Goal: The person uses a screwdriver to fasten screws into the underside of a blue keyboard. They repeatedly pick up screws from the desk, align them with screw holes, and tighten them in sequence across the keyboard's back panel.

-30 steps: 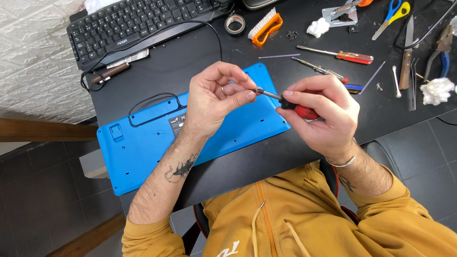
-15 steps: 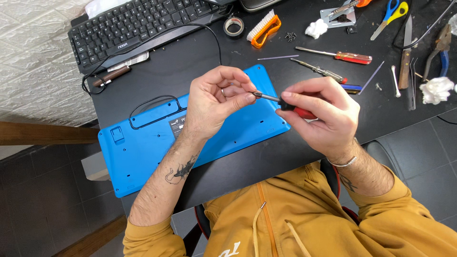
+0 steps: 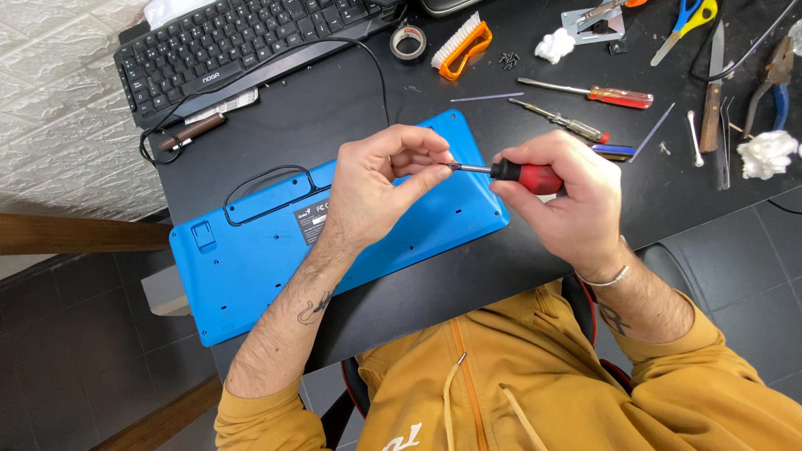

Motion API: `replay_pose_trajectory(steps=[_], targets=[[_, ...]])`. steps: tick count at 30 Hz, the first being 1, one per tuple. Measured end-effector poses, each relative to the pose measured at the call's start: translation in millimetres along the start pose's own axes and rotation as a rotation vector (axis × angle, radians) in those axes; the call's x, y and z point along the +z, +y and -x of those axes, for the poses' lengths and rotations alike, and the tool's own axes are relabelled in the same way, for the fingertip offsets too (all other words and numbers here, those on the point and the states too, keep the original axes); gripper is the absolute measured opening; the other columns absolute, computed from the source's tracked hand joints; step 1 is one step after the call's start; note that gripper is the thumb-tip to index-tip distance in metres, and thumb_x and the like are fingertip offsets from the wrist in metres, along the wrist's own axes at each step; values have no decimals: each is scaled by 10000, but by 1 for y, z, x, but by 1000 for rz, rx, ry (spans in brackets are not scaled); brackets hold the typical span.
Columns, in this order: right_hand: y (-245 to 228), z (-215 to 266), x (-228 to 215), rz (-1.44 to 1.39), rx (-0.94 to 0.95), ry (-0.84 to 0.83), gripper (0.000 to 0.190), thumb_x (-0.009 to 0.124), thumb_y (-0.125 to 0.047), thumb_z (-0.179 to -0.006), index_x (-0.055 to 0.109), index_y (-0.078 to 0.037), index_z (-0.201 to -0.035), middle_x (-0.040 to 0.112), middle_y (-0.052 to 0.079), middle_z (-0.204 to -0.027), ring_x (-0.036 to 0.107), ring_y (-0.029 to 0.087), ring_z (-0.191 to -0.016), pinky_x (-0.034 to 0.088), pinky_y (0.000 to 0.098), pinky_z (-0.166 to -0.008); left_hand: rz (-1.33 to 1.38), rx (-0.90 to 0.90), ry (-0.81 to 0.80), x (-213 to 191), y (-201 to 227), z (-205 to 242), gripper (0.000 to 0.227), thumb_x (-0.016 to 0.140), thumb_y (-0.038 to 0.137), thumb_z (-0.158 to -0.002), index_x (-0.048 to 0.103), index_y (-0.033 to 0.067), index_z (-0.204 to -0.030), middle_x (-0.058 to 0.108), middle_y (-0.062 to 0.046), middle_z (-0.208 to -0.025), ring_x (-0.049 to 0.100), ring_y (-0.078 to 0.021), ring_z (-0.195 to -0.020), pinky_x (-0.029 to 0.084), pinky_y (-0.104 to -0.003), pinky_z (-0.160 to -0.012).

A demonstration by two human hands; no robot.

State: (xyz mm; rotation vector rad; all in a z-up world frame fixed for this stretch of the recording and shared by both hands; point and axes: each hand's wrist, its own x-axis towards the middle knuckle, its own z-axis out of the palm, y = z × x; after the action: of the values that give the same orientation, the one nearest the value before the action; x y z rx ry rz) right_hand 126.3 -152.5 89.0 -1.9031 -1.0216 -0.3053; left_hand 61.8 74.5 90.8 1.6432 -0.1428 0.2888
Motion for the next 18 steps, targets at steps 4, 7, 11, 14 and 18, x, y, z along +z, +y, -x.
replay_pose_trajectory(steps=[4,7,11,14,18], targets=[[24,10,8,-150,134,2,266,804,-143,-970,704,59,-1112,699,122,-807,662,205,-619,563,279,-567,120,30,12,2,-11,-1,253,787,-44,-901,710,19,-1133,757,-145,-979,756,-164,-961,648,-301,-866],[35,16,9,-188,161,-20,278,771,-170,-993,679,58,-1123,678,100,-756,656,187,-600,557,278,-548,133,31,10,3,-16,0,260,781,-41,-908,703,15,-1150,757,-145,-991,752,-160,-968,646,-296,-865],[23,16,5,-242,217,-31,355,848,29,-875,609,54,-1137,663,163,-864,674,210,-685,577,289,-656,144,23,-9,6,-16,1,276,779,-34,-913,698,21,-1171,759,-136,-1011,748,-155,-986,648,-294,-874],[31,19,7,-252,224,-31,352,879,6,-869,624,80,-1100,664,157,-852,685,189,-707,583,283,-676,116,24,-29,3,-14,1,281,776,-47,-907,703,15,-1172,759,-146,-1007,749,-166,-981,648,-303,-870],[37,23,6,-191,224,-46,340,888,-76,-881,664,100,-1066,664,194,-810,682,238,-672,587,326,-597,101,23,-28,3,-16,1,294,778,-43,-909,698,11,-1187,758,-147,-1019,751,-170,-985,648,-302,-872]])
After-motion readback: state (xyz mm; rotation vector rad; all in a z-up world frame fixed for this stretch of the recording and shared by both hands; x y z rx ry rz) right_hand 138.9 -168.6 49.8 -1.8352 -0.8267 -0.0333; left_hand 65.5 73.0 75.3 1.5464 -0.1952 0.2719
